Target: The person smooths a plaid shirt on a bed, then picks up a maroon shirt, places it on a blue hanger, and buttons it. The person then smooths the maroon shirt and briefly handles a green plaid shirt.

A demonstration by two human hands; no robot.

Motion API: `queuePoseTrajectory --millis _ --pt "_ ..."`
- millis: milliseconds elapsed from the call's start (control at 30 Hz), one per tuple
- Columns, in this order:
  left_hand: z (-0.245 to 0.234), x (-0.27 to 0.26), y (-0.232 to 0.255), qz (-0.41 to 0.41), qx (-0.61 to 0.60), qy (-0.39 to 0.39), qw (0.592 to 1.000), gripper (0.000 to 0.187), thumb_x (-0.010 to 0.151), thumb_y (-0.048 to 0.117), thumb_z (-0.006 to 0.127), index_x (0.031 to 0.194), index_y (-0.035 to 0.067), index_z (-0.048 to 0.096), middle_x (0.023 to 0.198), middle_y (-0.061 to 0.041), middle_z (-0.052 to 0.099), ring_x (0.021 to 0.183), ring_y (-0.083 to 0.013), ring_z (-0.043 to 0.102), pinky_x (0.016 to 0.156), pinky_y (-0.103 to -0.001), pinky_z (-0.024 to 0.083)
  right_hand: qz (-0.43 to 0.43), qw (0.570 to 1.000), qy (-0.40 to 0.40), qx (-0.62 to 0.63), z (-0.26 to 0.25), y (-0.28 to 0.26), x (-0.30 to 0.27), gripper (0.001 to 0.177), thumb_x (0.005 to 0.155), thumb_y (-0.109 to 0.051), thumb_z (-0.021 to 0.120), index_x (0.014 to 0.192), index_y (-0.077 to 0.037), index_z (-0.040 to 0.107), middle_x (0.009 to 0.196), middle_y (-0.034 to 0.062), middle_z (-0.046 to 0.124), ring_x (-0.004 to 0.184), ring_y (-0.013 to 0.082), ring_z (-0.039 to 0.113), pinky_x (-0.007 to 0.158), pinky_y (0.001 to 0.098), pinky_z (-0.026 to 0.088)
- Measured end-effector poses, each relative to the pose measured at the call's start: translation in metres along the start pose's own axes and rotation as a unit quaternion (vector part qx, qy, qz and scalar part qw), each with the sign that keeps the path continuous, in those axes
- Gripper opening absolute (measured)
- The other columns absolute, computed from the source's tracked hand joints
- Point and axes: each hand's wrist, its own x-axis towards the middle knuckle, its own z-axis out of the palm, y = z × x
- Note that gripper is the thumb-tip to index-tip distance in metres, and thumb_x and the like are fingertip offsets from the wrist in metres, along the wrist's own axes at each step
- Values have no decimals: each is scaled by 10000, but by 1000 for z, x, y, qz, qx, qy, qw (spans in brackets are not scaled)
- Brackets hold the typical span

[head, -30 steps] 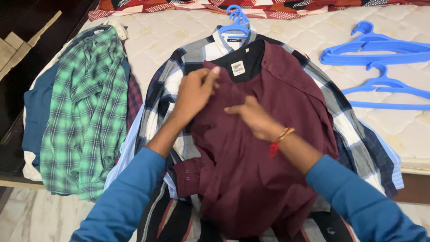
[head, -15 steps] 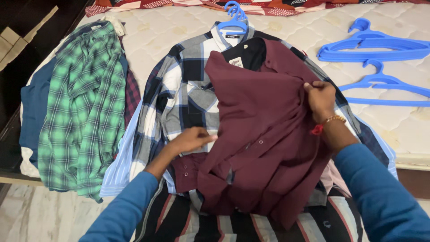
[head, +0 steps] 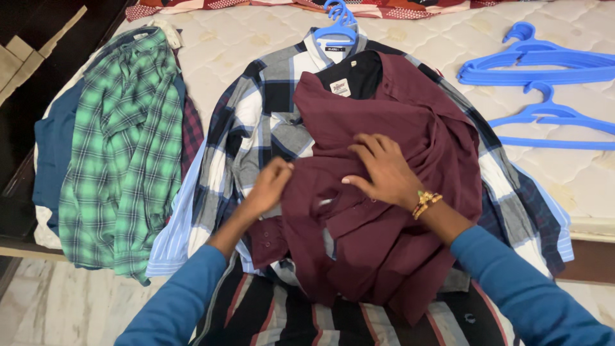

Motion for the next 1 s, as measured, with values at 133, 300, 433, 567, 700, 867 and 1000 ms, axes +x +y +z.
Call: queuePoseTrajectory --millis 133,300,433,567,700,867,1000 --pt "-43 16 46 133 140 131 972 205 1024 174 691 926 8 622 849 -65 672 812 -103 631 744 -287 522 67 997 -35 -5 7 -17 1 349 915 -330 701 1131 -56 673 1205 129 596 1113 330 532 913 447 434" --pt "-59 22 102 32 113 220 969 289 1015 212 748 859 11 613 689 -5 613 617 -33 518 535 -234 407 106 984 -146 9 20 -40 7 287 971 -372 681 898 -101 742 976 70 655 985 260 595 893 412 460" --pt "-49 25 111 4 -37 143 989 264 998 220 743 889 0 645 741 12 607 608 -34 486 508 -211 348 182 925 -185 277 44 -69 14 467 969 -460 698 1151 -29 700 1172 128 684 1072 243 684 921 360 559" --pt "-44 24 97 -73 -88 42 993 296 1020 332 568 1001 62 687 835 12 668 730 -32 639 562 -237 552 257 730 -190 604 47 -77 33 589 974 -416 628 1441 -84 493 1306 89 649 1143 229 656 939 410 562" --pt "-44 17 64 -128 123 26 984 480 1101 462 540 1098 10 702 931 -94 691 825 -156 641 716 -315 542 247 472 -162 831 34 -73 41 439 1020 -294 610 1399 -171 423 1250 4 624 1004 182 702 951 489 612" --pt "-67 -17 64 -407 -342 -159 832 783 923 695 309 1434 139 519 1295 -63 695 1068 -179 707 857 -354 545 241 302 -70 920 41 -89 44 273 1074 -255 573 1323 -207 471 1183 -2 643 905 168 732 888 396 602" --pt "-112 -41 57 -393 -358 -227 816 702 902 614 436 1358 98 575 1237 -101 713 1026 -209 721 820 -387 575 275 287 -27 917 39 -102 45 277 1062 -180 583 1317 -177 476 1151 -38 672 869 127 738 811 313 625"
